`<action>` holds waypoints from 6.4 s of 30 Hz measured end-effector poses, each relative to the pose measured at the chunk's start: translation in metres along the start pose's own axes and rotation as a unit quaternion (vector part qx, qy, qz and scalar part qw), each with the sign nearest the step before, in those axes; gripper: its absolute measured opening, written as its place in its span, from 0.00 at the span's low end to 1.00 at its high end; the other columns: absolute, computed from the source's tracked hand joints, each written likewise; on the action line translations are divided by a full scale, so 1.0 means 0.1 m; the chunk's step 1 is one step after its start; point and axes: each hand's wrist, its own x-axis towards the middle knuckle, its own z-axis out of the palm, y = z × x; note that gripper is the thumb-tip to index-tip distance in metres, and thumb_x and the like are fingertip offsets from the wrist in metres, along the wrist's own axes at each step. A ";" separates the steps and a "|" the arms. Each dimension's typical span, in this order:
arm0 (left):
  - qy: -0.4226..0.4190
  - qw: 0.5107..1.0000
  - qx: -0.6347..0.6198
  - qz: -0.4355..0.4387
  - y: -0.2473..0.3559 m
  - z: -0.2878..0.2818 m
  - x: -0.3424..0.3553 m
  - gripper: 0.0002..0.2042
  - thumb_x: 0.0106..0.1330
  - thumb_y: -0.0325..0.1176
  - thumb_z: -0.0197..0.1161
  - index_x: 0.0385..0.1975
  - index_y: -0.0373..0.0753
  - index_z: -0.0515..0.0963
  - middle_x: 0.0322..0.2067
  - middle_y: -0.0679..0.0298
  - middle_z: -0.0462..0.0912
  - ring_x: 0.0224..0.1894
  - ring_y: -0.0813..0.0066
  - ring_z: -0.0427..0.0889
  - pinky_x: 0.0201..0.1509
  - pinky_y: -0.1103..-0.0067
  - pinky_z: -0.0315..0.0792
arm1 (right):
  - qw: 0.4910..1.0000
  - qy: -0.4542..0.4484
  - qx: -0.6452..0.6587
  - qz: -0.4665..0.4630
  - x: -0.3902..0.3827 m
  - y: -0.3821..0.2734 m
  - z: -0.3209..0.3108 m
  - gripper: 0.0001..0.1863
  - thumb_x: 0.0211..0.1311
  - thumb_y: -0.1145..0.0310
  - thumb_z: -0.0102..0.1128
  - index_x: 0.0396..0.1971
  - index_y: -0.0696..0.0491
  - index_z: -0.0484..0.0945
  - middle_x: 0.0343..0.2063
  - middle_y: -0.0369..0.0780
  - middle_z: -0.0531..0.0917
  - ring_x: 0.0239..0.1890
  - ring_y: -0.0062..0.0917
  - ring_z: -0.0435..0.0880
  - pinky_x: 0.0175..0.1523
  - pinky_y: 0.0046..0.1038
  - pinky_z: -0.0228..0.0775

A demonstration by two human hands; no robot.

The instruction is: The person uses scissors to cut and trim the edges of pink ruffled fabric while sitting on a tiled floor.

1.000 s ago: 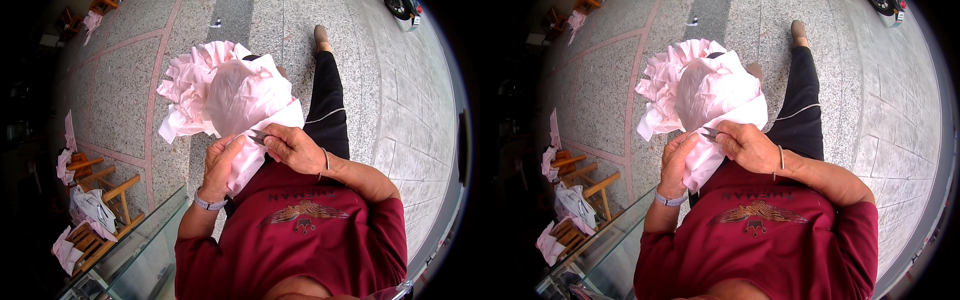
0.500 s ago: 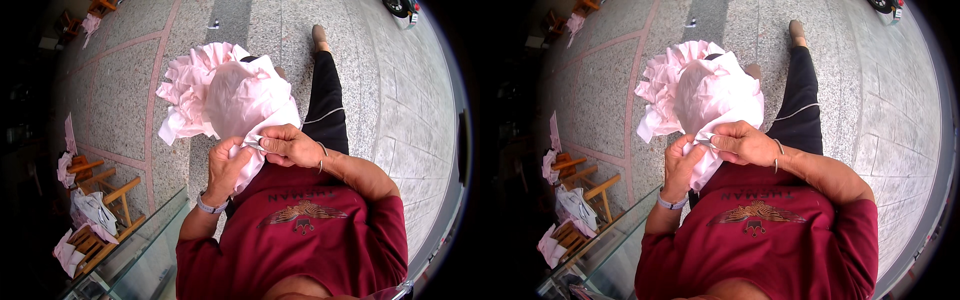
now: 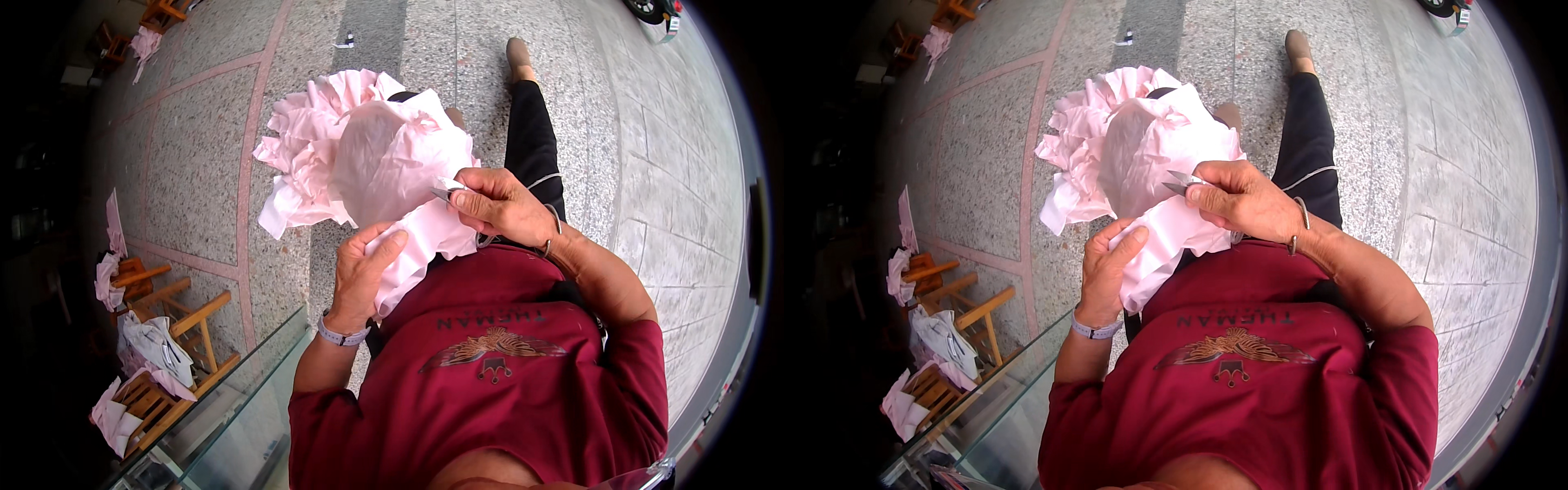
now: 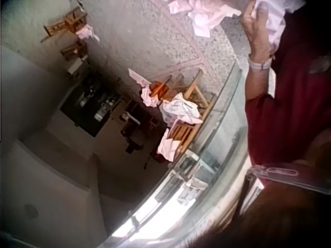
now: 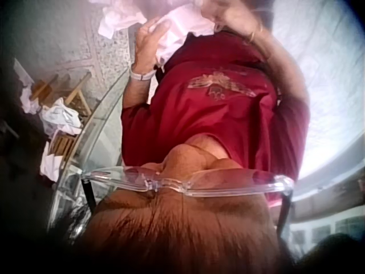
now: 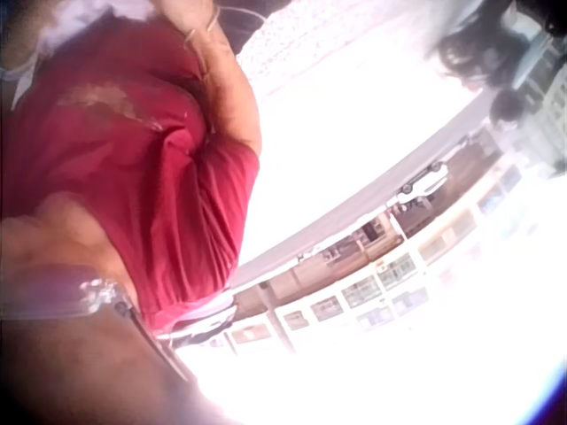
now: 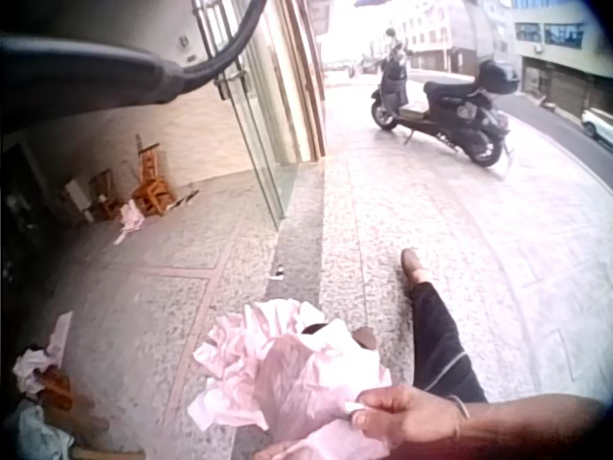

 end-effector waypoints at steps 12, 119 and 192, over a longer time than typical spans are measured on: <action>-0.011 0.995 -0.098 -0.034 -0.04 -0.04 0.00 0.11 0.67 0.28 0.64 0.46 0.32 0.82 0.36 0.64 0.87 0.34 0.82 0.84 0.40 0.85 0.78 | 0.989 -0.019 -0.147 -0.020 -0.11 0.14 0.18 0.11 0.71 0.66 0.55 0.36 0.58 0.78 0.20 0.35 0.76 0.24 0.18 0.73 0.32 0.27 0.67; -0.013 0.924 0.302 0.234 0.10 -0.29 0.15 0.08 0.68 0.32 0.64 0.34 0.33 0.81 0.29 0.71 0.82 0.31 0.87 0.76 0.36 0.84 0.71 | 0.897 0.180 -0.374 -0.152 -0.17 -0.27 -0.43 0.03 0.65 0.78 0.55 0.36 0.60 0.76 0.28 0.46 0.78 0.32 0.39 0.80 0.40 0.34 0.71; -0.073 0.992 -0.081 0.065 -0.01 0.03 -0.08 0.11 0.76 0.33 0.55 0.45 0.31 0.79 0.40 0.64 0.84 0.42 0.82 0.81 0.50 0.82 0.74 | 0.978 0.004 -0.208 -0.031 -0.21 -0.15 0.50 0.08 0.71 0.73 0.48 0.34 0.60 0.76 0.19 0.40 0.80 0.22 0.28 0.79 0.32 0.29 0.71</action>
